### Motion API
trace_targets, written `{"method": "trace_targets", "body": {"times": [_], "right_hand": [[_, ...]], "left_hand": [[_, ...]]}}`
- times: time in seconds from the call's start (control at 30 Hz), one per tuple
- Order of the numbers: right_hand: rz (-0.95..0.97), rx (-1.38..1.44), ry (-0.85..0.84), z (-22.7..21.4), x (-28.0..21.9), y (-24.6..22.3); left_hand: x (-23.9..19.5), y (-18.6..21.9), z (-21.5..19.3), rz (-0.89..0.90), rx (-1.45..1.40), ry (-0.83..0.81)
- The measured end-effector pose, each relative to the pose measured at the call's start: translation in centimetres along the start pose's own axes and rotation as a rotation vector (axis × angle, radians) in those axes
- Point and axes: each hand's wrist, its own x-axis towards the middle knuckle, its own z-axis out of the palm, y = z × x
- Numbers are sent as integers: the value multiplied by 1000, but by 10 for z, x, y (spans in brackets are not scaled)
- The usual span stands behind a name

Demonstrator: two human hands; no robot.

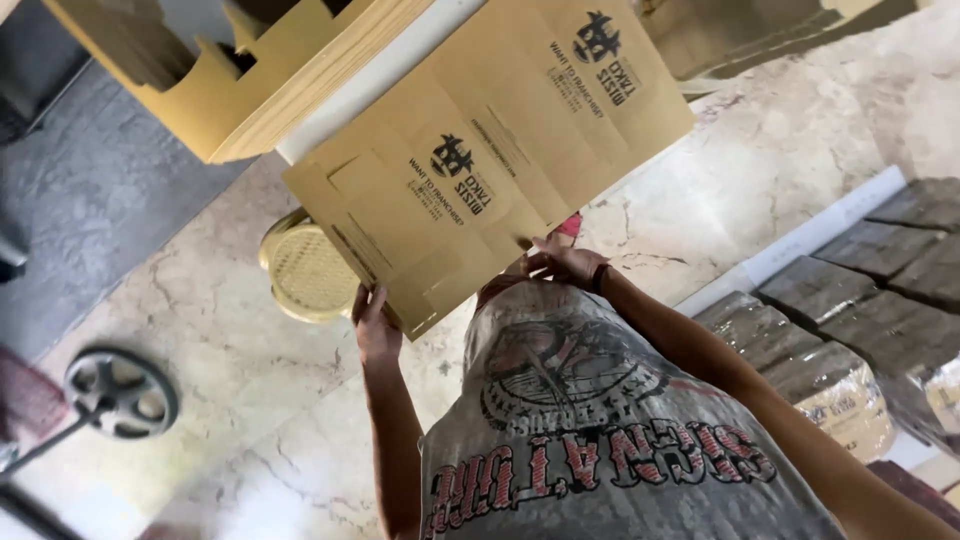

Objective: Folding flat cardboard box templates into their 3D shapes and stacking them.

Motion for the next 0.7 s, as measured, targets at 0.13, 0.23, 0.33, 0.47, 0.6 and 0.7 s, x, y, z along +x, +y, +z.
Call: {"method": "trace_targets", "body": {"times": [0.13, 0.23, 0.33, 0.47, 0.6, 0.7], "right_hand": [[114, 244, -217, 20, -30, -25], [14, 464, -243, 0, 5, -8], [-67, 620, -250, -14, 24, 7], [-109, 722, -328, -20, 33, 12], [-156, 760, -170, 16, -7, -16], [-173, 642, -105, 25, -18, -26]], "left_hand": [[23, -24, -38, 133, 3, -20], [71, -64, -94, 164, -18, -31], [75, -68, -100, 189, -21, -21], [-12, 8, 2, 244, 46, -45], [36, -81, -86, 391, 165, 109], [1, -134, -62, 296, -287, 212]]}}
